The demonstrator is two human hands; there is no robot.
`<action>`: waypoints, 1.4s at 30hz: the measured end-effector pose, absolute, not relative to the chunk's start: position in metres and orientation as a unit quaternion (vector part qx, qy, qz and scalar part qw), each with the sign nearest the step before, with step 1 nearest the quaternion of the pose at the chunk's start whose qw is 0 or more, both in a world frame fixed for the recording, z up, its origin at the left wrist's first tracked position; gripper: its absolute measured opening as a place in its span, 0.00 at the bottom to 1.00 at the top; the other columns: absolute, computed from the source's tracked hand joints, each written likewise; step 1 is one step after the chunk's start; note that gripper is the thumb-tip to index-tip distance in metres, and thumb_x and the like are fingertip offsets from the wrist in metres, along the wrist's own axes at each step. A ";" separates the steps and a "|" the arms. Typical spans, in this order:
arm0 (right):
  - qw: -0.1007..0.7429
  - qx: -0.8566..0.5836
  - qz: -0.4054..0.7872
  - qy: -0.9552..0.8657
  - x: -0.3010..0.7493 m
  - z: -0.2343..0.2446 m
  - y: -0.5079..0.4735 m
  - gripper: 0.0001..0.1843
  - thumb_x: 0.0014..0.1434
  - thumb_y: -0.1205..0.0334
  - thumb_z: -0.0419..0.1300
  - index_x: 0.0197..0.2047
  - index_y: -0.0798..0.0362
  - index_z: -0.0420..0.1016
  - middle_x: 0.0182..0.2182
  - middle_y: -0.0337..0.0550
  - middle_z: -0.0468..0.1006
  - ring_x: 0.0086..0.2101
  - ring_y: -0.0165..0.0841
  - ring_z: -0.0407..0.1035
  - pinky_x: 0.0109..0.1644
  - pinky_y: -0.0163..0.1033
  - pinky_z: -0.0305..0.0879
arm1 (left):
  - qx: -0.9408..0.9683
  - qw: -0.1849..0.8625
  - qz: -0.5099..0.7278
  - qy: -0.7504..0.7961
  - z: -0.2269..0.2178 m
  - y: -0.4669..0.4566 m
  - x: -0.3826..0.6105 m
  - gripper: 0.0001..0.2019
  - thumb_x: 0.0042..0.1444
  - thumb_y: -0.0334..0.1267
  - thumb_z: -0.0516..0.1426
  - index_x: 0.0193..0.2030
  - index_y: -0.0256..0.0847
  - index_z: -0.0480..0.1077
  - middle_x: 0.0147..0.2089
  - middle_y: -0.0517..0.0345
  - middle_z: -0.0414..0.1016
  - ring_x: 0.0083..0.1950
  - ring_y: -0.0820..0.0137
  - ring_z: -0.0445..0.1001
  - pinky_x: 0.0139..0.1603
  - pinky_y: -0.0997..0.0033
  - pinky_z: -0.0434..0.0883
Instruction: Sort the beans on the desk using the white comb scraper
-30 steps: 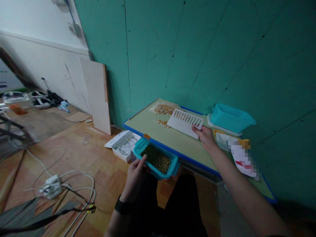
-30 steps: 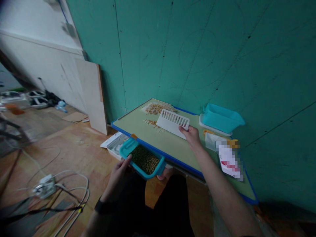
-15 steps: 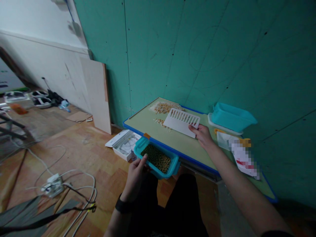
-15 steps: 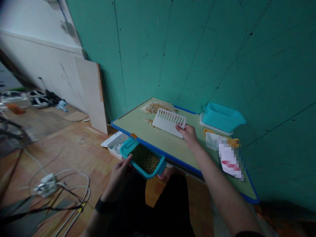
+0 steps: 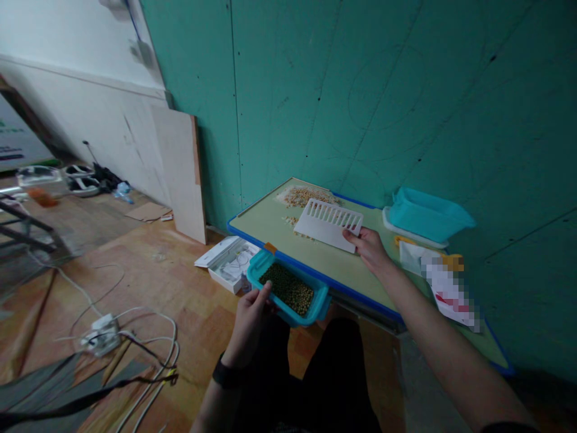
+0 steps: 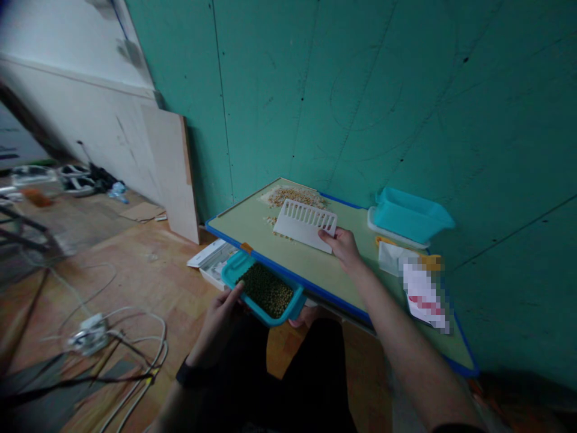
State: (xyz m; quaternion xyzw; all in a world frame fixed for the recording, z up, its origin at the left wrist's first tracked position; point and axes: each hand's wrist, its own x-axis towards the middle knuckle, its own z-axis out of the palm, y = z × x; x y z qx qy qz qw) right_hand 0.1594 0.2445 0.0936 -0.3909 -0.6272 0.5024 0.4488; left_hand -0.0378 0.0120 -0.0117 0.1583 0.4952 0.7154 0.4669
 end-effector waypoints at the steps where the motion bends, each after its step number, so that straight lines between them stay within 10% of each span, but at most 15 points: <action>1: 0.448 -0.389 0.504 -0.628 0.159 0.094 0.244 0.31 0.31 0.39 0.76 0.33 0.54 0.82 0.31 0.44 0.84 0.33 0.39 0.77 0.37 0.42 0.72 | 0.156 0.468 0.714 0.496 -0.012 0.012 -0.038 0.26 0.41 0.60 0.70 0.19 0.39 0.68 0.18 0.60 0.70 0.20 0.73 0.69 0.24 0.74 0.66; 29: 0.409 -0.393 0.534 -0.628 0.162 0.092 0.204 0.30 0.36 0.40 0.76 0.34 0.56 0.83 0.32 0.46 0.84 0.34 0.40 0.77 0.42 0.45 0.72 | 0.131 0.454 0.726 0.500 -0.013 0.021 -0.040 0.27 0.37 0.60 0.71 0.17 0.39 0.67 0.15 0.60 0.69 0.18 0.72 0.69 0.21 0.74 0.66; 42: 0.432 -0.406 0.398 -0.700 0.158 0.082 0.138 0.22 0.53 0.44 0.68 0.40 0.56 0.84 0.38 0.49 0.85 0.38 0.44 0.80 0.45 0.45 0.73 | 0.162 0.433 0.731 0.502 0.005 0.025 -0.046 0.24 0.43 0.57 0.69 0.17 0.40 0.67 0.15 0.59 0.70 0.17 0.72 0.68 0.21 0.74 0.63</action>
